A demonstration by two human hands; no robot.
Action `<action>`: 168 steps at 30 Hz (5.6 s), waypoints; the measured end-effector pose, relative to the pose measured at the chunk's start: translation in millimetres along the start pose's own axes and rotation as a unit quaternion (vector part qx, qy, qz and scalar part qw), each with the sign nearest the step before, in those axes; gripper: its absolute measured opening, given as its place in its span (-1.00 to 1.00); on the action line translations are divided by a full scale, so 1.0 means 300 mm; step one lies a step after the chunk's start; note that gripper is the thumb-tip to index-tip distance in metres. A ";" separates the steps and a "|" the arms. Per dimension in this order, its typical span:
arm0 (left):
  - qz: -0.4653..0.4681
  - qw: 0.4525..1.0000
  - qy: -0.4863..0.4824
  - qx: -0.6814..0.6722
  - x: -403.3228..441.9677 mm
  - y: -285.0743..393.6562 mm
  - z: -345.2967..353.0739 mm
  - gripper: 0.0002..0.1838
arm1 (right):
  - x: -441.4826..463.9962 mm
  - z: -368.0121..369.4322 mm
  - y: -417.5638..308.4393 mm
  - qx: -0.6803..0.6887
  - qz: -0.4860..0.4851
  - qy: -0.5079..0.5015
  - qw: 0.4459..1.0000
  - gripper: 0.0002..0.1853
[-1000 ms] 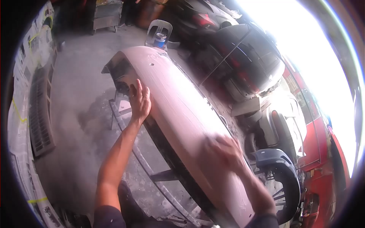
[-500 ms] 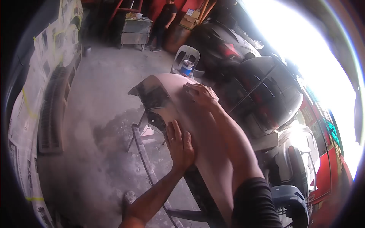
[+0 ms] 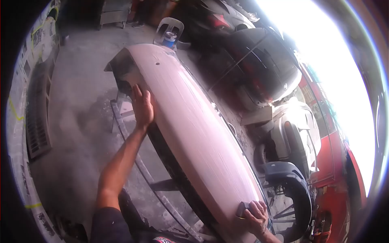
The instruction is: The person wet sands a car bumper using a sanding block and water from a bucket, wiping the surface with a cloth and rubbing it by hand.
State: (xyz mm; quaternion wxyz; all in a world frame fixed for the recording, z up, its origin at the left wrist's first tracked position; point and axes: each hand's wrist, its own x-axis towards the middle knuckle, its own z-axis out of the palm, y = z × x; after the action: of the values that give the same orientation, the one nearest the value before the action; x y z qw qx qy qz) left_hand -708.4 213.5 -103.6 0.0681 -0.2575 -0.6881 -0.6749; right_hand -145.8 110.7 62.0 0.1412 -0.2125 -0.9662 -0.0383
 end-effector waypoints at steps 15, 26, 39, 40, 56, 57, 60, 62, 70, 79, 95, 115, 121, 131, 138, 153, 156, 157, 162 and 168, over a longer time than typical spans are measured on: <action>0.010 0.995 -0.066 0.067 -0.022 -0.084 0.001 -0.31 | 1.633 0.471 -0.001 0.128 -0.215 0.008 0.968 -0.51; 0.002 0.999 -0.051 -0.001 -0.051 -0.089 0.003 -0.30 | 0.687 0.148 -0.046 0.045 -0.190 -0.003 0.981 -0.56; 0.048 0.987 -0.113 0.105 0.001 -0.114 -0.036 -0.34 | 1.306 0.390 -0.028 0.088 -0.213 -0.022 0.973 -0.35; 0.047 0.987 -0.115 0.105 -0.007 -0.092 -0.044 -0.34 | 1.008 0.284 -0.026 0.087 -0.192 -0.026 0.977 -0.33; -0.073 0.993 -0.077 -0.049 -0.043 0.011 -0.055 -0.26 | 2.284 0.792 -0.300 0.088 -0.094 0.026 0.991 -0.62; -0.044 0.996 -0.074 -0.024 -0.024 -0.025 -0.036 -0.25 | 2.340 0.799 -0.296 0.092 -0.100 0.038 0.990 -0.62; 0.013 0.999 -0.045 -0.007 -0.020 -0.036 -0.036 -0.33 | 2.167 0.765 -0.171 0.109 -0.192 -0.002 0.975 -0.61; -0.034 0.995 -0.079 -0.048 0.008 -0.056 -0.033 -0.46 | 1.724 0.520 -0.150 0.118 -0.227 -0.034 0.966 -0.49; -0.011 0.992 -0.067 0.105 0.012 -0.033 0.024 -0.34 | 0.203 0.128 0.010 -0.027 -0.122 0.062 0.990 -0.54; -0.082 0.994 -0.040 -0.067 0.018 0.102 -0.067 -0.22 | 2.221 0.708 -0.095 0.058 -0.081 -0.034 0.994 -0.56; -0.076 0.994 -0.063 -0.055 -0.023 0.139 -0.050 -0.18 | 0.234 0.029 0.033 0.014 0.008 0.039 0.999 -0.54; 0.041 0.986 -0.158 0.027 -0.154 0.325 -0.240 -0.18 | 0.456 0.050 -0.097 0.113 -0.083 0.033 0.990 -0.53; 0.194 0.853 -0.469 -0.123 -0.805 0.996 -0.326 -0.44 | -0.167 -0.346 -0.192 0.131 0.167 0.343 0.915 -0.48; 0.413 0.558 -0.711 0.111 -1.818 1.457 -0.022 -0.08 | -0.974 -0.113 -0.327 -0.020 0.643 0.416 0.642 -0.53; 0.491 0.571 -0.657 0.020 -1.690 1.196 -0.050 -0.35 | -0.920 0.004 -0.286 -0.014 0.574 0.348 0.741 -0.48; 0.434 0.660 -0.529 0.312 0.149 0.447 0.073 -0.43 | -0.605 0.094 -0.214 -0.299 0.456 0.269 0.794 -0.69; 0.483 0.623 -0.498 0.363 0.485 0.182 0.136 -0.41 | -0.565 0.100 -0.196 -0.324 0.496 0.260 0.763 -0.68; 0.482 0.620 -0.505 0.360 0.558 0.133 0.147 -0.41 | -0.555 0.099 -0.198 -0.326 0.509 0.254 0.755 -0.68; 0.359 0.728 -0.481 0.331 0.861 -0.124 0.218 -0.42 | -0.517 0.091 -0.208 -0.335 0.583 0.215 0.709 -0.66; 0.002 0.769 -0.389 0.508 0.996 -0.209 0.366 -0.41 | -0.542 0.125 -0.128 -0.152 0.297 0.499 0.800 -0.64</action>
State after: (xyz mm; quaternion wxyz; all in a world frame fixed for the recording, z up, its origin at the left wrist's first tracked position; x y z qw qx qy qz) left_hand -964.9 400.4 -36.6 -0.0832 -0.4273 -0.8976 -0.0694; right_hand -30.3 16.0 -21.5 0.5744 -0.4595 -0.6330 -0.2415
